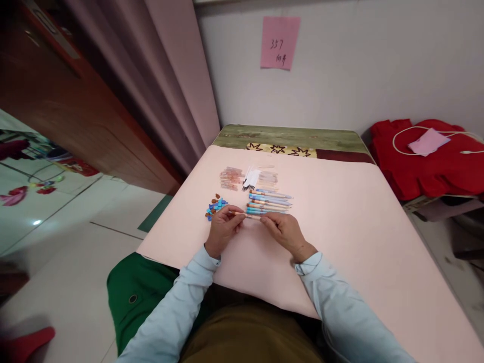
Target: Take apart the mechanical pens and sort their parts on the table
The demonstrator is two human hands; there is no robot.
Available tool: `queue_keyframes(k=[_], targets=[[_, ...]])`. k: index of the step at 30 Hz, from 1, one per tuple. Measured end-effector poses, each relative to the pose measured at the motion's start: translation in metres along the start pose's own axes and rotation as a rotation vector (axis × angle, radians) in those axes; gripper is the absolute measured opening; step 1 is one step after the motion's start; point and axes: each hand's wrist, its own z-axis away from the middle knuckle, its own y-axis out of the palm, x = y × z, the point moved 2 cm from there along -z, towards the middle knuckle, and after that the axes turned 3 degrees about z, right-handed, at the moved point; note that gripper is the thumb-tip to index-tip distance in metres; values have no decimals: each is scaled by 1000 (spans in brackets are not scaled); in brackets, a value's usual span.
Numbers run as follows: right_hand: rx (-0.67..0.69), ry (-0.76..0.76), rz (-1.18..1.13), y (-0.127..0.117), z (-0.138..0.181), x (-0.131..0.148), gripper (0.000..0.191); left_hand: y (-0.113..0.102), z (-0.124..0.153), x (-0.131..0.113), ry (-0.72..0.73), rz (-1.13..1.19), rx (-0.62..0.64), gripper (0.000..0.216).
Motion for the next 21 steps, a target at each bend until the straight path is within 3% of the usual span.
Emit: queue_keyframes(k=[3, 8, 11, 14, 21], targets=[[0, 16, 10, -3, -1, -2, 33, -1, -1, 1, -22, -42, -18, 26], [-126, 50, -36, 0, 0, 0, 19, 1, -3, 4, -45, -33, -93, 33], [-87, 71, -16, 2, 0, 2, 28, 1, -3, 4, -48, -13, -123, 35], [-25, 47, 10, 2, -1, 4, 24, 1, -4, 4, -39, -14, -117, 34], [-86, 87, 1, 6, -1, 3, 19, 2, -6, 6, -32, 24, -129, 33]])
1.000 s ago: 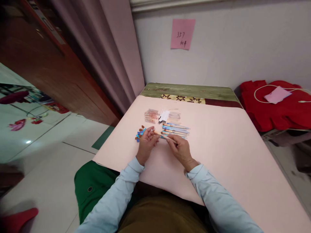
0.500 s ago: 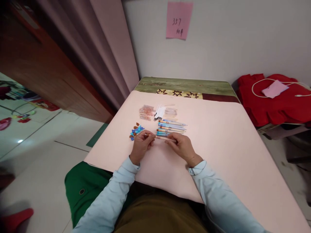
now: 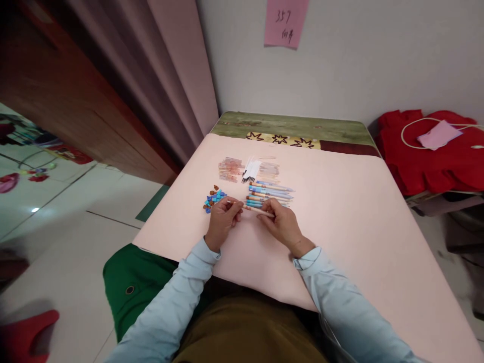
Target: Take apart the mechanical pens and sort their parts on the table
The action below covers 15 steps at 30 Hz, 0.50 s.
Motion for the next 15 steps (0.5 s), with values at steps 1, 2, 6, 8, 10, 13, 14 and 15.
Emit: queue_keyframes(k=[1, 2, 6, 8, 10, 13, 14, 15], targets=[[8, 0, 10, 1, 0, 0, 22, 0, 0, 0, 0, 12, -7, 33], [19, -8, 19, 2, -1, 0, 25, 0, -1, 1, -1, 23, -12, 33], [53, -74, 36, 3, -3, 2, 25, -1, -4, 3, -9, 61, -8, 32], [43, -65, 61, 4, -4, 3, 23, -1, -6, 4, -13, 79, -4, 32], [20, -28, 82, 5, -4, 3, 17, -1, -7, 5, -17, 91, 5, 31], [-12, 4, 88, 5, -2, 3, 13, -1, -6, 6, -23, 79, 23, 31], [-16, 5, 92, 6, -1, 3, 13, -1, -6, 6, -23, 71, 22, 31], [-15, 2, 98, 6, -1, 3, 15, -1, -6, 6, -23, 63, 17, 31]])
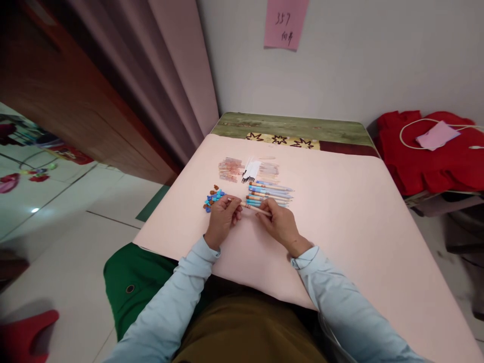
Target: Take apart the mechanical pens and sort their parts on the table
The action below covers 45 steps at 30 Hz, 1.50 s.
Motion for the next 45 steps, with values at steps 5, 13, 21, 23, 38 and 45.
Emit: queue_keyframes(k=[5, 13, 21, 23, 38, 45], targets=[[38, -57, 5, -1, -1, 0, 26, 1, 1, -1, 6, 5, -34, 33], [72, -77, -86, -1, -2, -1, 25, 0, 6, -10, -33, -31, 231, 31], [98, -97, -4, 1, 0, 3, 26, 2, 10, -11, -19, -131, 202, 26], [74, -96, -3, 2, 1, 5, 24, 3, 10, -10, -16, -134, 188, 28], [13, -103, 98, -6, -1, 4, 35, 3, 7, -8, 0, -105, 95, 34], [-103, -24, 50, -3, -1, 3, 24, 2, 5, -5, -17, -79, 57, 33]])
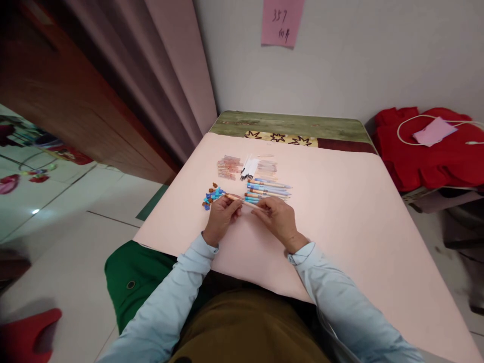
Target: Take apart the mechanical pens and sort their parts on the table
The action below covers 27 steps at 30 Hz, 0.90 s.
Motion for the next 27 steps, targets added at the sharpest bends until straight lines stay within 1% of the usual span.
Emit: queue_keyframes(k=[1, 3, 5, 8, 10, 13, 16, 18, 22, 24, 27], targets=[[-4, 25, -8, 0, 0, 0, 25, 0, 0, 1, 5, 2, -3, 33], [37, 40, -19, 0, 1, 1, 26, -1, -1, 1, 15, 16, 0, 33], [113, 1, -10, 1, 1, 1, 26, -1, -1, 1, 17, 20, 15, 33], [186, -64, 9, 2, 1, 2, 34, -1, 0, 0, 15, -11, 36, 33], [180, -56, -13, 3, 1, 2, 31, 0, 0, -1, 23, -29, 39, 33], [109, -1, -64, 2, 1, 2, 21, 0, 1, -1, 45, -50, 35, 33], [42, 42, -49, 1, 1, 2, 21, 0, 1, 0, 48, -47, 20, 33], [65, 47, -25, 2, 2, 2, 24, -1, 0, 0, 38, -23, 7, 33], [163, -16, -1, 4, 2, 1, 30, 0, 0, 0, 11, 11, 4, 33], [158, -27, -17, 4, 1, 1, 29, 0, 0, 0, 7, 12, 6, 33], [112, 12, -52, 4, 0, 1, 22, 1, 1, -1, 17, 4, -9, 33]])
